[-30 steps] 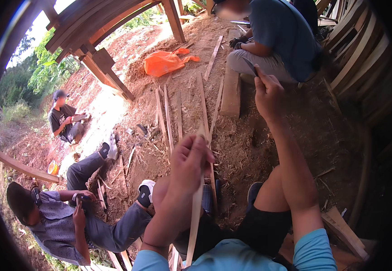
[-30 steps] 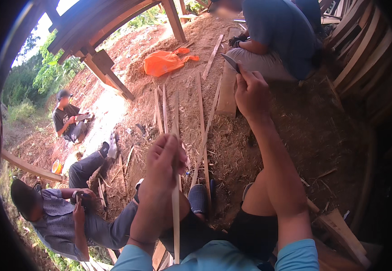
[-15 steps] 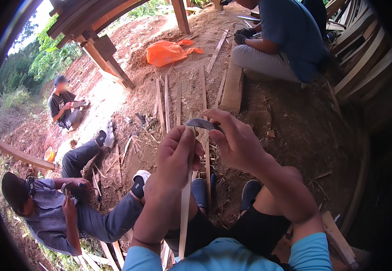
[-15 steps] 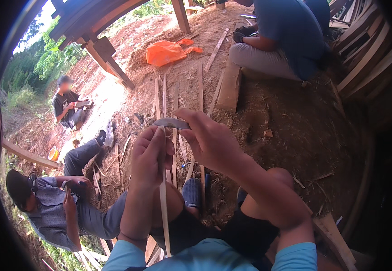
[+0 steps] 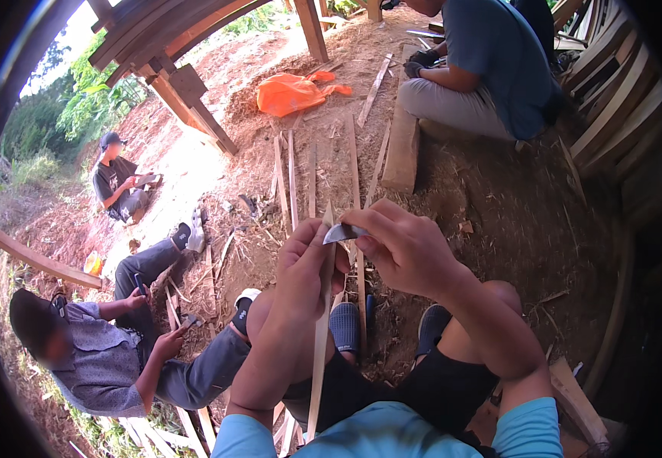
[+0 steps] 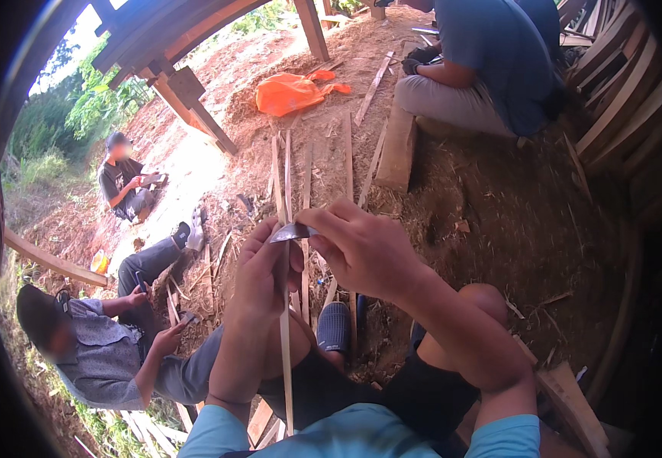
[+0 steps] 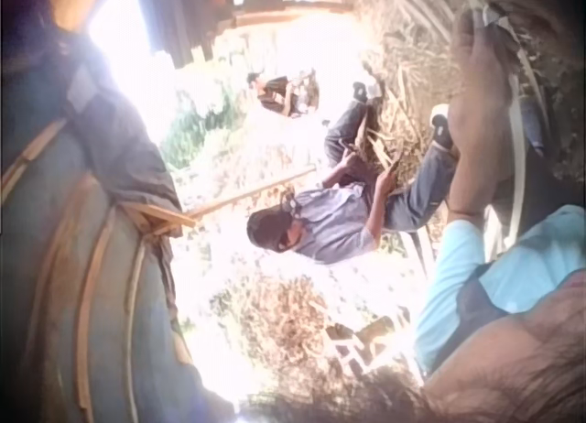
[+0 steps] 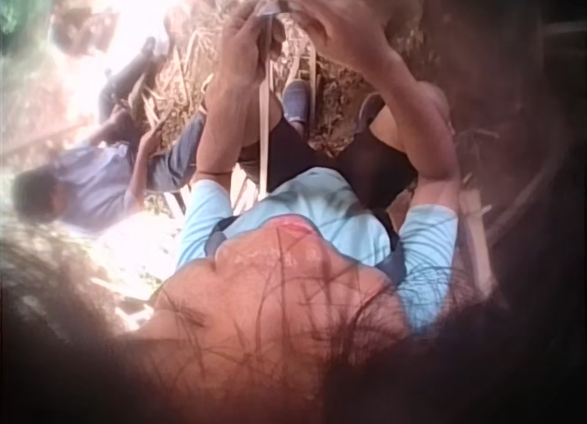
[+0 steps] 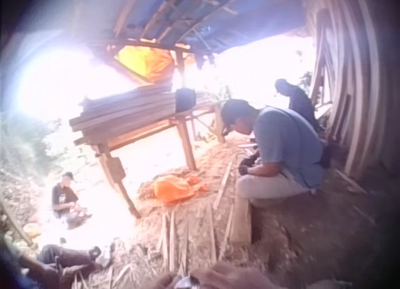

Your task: The person sits on the ground and uses a curved knife to shave thin strips from a long, thin piece of wood. The person holds the wood with one hand and draws the knife along its length to remove the outer layer.

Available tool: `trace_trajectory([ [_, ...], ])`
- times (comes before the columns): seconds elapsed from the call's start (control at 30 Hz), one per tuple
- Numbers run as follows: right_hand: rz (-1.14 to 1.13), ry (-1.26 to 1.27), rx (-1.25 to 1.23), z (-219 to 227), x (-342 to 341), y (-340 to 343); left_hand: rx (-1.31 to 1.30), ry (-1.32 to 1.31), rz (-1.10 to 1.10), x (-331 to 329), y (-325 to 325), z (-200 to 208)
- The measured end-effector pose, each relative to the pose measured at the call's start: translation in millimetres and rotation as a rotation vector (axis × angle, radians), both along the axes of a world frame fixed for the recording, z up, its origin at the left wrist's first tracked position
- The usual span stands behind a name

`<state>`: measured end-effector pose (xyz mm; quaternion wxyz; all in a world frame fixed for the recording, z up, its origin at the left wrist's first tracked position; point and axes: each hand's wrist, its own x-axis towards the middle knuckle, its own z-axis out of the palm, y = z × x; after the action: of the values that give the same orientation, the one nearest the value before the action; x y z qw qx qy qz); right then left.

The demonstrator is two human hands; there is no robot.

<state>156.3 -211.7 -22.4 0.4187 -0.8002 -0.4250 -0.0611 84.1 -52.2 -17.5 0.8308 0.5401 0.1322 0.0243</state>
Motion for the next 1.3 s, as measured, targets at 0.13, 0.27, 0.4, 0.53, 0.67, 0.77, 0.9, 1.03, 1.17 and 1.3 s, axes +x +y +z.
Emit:
trace_trajectory([
  [0.13, -0.011, 0.0, 0.05, -4.6, -0.3, 0.1, -0.014, -0.003, -0.029, -0.4, -0.8, -1.4],
  [0.27, -0.04, -0.015, -0.006, 1.1, 1.7, -2.0, 0.022, 0.017, -0.029, 2.2, -0.2, -2.7],
  [0.4, -0.032, -0.032, 0.002, 1.4, 3.3, -1.1, 0.04, 0.01, -0.014, 2.5, -0.4, -4.3],
  [0.53, -0.004, -0.029, 0.028, -4.6, 6.4, -0.7, 0.065, 0.01, 0.008, 3.1, 0.4, -1.2],
  [0.67, 0.0, 0.032, 0.127, -7.0, 7.7, 1.0, 0.055, -0.001, 0.029, 3.9, 4.1, -7.6],
  [0.77, 0.039, 0.041, 0.125, -5.8, 11.6, 0.3, 0.016, 0.022, 0.051, 2.8, 5.7, -5.2],
  [0.9, 0.076, 0.113, 0.122, -4.5, 8.9, -3.2, 0.034, 0.0, 0.002, 4.7, 3.5, -2.7],
  [1.03, 0.102, 0.083, 0.148, -3.7, 11.2, -2.2, 0.057, 0.032, -0.017, 4.0, 2.4, -1.9],
  [1.17, 0.094, 0.098, 0.125, -0.5, 11.2, -4.4, 0.113, 0.065, 0.008, 4.9, -3.8, 3.3],
  [1.3, 0.072, 0.08, 0.137, -1.4, 16.7, -6.2, 0.138, 0.044, -0.004, 6.7, -6.1, -4.8],
])
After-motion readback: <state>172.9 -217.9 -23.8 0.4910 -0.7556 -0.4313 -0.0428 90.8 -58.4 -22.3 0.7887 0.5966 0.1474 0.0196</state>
